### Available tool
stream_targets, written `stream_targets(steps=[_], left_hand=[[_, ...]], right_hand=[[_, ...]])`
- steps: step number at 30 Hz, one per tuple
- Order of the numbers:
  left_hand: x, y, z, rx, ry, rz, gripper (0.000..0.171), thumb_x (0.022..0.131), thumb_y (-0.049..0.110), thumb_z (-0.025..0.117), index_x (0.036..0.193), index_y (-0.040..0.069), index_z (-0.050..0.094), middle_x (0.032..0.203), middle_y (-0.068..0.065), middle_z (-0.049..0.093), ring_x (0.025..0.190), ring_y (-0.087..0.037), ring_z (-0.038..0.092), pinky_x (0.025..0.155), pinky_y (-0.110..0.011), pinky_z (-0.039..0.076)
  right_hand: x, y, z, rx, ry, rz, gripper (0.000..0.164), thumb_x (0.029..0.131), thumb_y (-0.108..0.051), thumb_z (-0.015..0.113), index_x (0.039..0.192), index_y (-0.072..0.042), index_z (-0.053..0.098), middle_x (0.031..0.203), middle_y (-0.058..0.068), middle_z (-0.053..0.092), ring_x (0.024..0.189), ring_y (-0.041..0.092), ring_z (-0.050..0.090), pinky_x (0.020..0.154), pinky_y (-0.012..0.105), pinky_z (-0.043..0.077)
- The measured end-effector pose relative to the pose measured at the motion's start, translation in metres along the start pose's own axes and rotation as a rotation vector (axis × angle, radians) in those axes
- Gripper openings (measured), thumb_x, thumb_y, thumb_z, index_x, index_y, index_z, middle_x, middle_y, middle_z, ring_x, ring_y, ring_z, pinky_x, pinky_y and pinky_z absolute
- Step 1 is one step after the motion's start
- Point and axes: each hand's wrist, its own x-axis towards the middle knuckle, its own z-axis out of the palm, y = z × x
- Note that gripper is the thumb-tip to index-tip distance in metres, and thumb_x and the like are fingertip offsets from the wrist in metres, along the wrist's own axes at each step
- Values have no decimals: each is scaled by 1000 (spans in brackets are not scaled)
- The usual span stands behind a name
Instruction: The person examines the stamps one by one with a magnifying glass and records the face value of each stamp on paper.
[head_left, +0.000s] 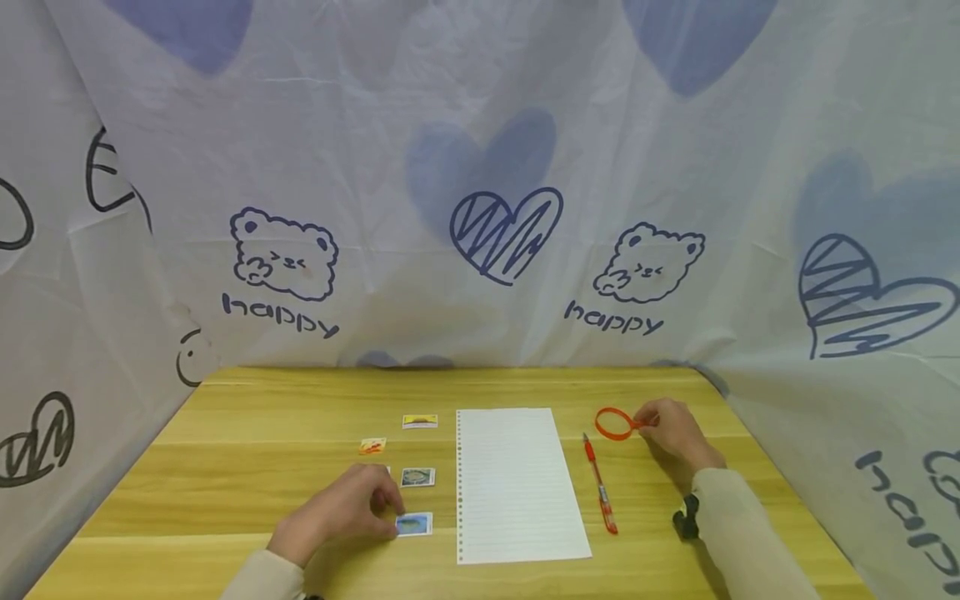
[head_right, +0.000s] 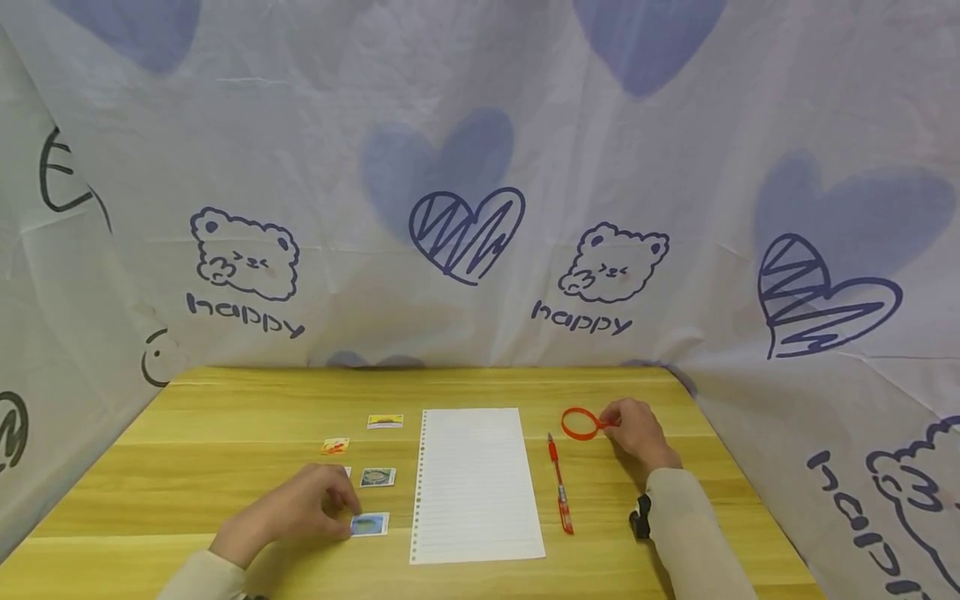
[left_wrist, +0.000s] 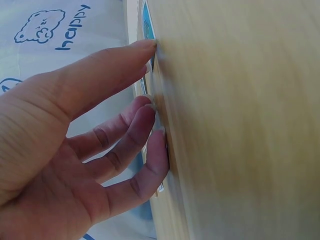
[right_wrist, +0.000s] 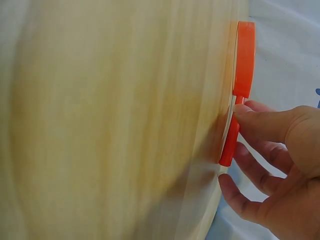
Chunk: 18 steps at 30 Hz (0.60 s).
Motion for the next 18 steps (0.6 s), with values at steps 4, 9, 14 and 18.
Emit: stream_targets(steps=[4, 9, 14, 18], left_hand=[[0, -1, 1, -11, -11, -20, 19, 72, 11, 90, 88, 13, 80, 90, 4, 70, 82, -5, 59, 73, -22, 53], [0, -1, 1, -16, -18, -30, 17, 73, 10, 89, 87, 13, 80, 88, 4, 69, 82, -5, 58, 72, -21, 52], [-1, 1, 0, -3, -10, -17, 21, 72, 10, 90, 91, 11, 80, 91, 3, 71, 82, -7, 60, 73, -23, 54], [-1, 2, -1, 0, -8, -22, 21, 72, 10, 90, 91, 12, 81, 92, 3, 71, 82, -9, 60, 72, -25, 55]], right_hand=[[-2, 0, -2, -3, -23, 14, 11, 87, 5, 75, 98, 5, 76, 91, 18, 75, 84, 30, 69, 78, 47, 59], [-4, 0, -2, -2, -38, 33, 11, 88, 5, 74, 99, 4, 76, 93, 18, 75, 86, 30, 70, 80, 48, 60], [-4, 3, -1, -4, -33, 33, 9, 88, 5, 74, 96, 4, 77, 91, 17, 75, 84, 29, 70, 79, 47, 59], [-4, 3, 0, -8, -25, 31, 6, 88, 4, 75, 92, 2, 77, 88, 14, 75, 82, 27, 69, 78, 46, 59]])
